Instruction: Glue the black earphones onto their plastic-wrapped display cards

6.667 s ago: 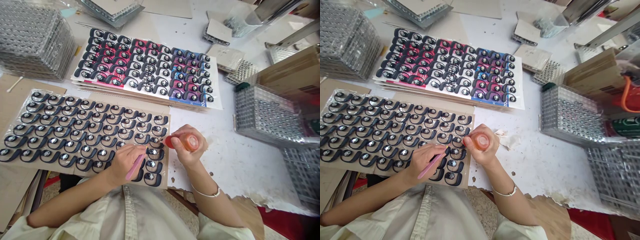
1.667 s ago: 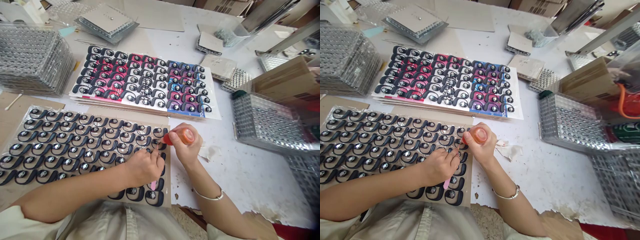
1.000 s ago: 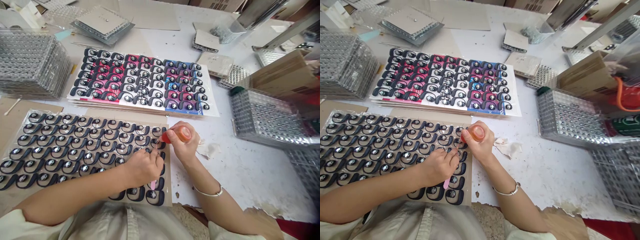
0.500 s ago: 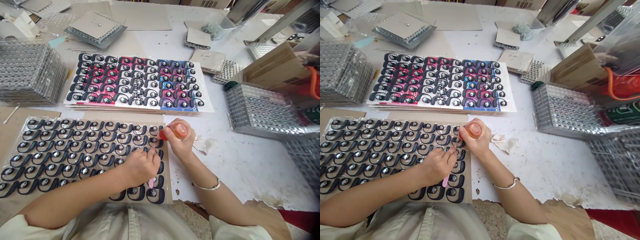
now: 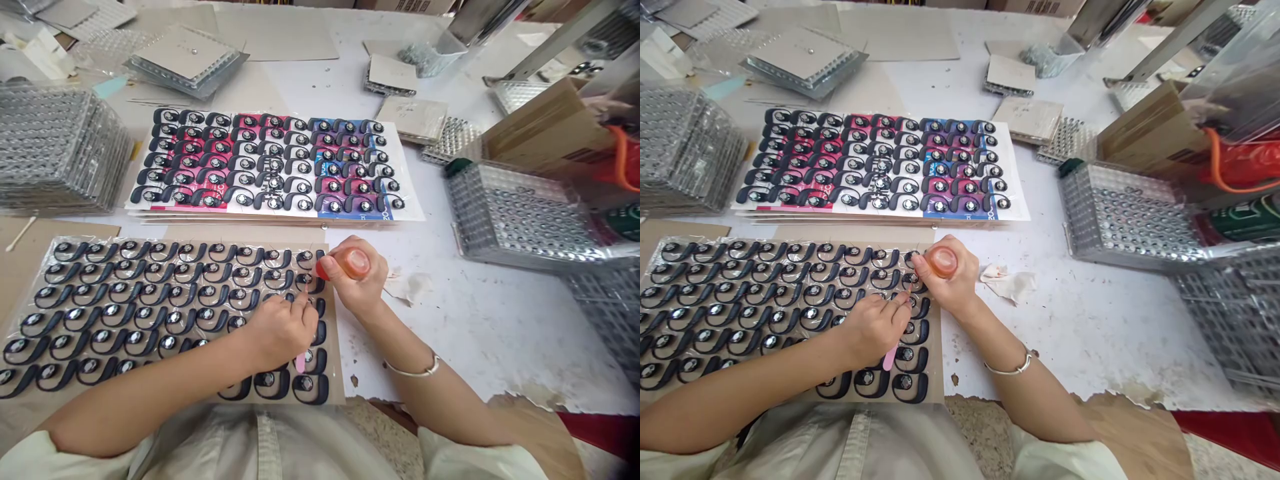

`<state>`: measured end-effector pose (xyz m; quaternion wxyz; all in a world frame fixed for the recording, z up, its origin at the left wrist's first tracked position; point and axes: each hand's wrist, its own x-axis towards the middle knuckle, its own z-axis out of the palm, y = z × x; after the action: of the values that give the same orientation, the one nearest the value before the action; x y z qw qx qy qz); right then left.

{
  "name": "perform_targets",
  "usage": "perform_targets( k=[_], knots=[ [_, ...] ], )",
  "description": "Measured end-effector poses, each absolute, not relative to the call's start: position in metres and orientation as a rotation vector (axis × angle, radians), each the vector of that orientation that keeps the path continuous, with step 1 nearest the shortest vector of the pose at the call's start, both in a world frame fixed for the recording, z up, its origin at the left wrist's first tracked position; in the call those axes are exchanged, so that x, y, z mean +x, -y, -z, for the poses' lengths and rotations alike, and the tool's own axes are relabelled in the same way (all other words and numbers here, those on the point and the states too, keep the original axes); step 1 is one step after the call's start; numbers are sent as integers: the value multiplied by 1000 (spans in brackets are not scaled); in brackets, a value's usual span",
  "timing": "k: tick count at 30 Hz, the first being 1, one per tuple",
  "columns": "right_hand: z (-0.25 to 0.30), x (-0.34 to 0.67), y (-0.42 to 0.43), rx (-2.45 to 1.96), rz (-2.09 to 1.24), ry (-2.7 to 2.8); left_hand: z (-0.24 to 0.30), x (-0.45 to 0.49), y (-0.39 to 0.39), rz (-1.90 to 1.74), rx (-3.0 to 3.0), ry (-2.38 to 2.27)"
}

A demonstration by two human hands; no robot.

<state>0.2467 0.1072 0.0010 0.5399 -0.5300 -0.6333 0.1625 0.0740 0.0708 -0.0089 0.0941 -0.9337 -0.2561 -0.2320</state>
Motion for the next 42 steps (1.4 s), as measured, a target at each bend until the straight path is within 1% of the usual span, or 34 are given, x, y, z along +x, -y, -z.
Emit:
perform_targets(
  k=[37,42],
  knots=[
    [-4,247,-103,-1301,-295,1606,7,74,-74,683,-2787,777],
    [-15,249,-101,-1275,-305,1519,5,72,-77,696,-2816,765]
  ],
)
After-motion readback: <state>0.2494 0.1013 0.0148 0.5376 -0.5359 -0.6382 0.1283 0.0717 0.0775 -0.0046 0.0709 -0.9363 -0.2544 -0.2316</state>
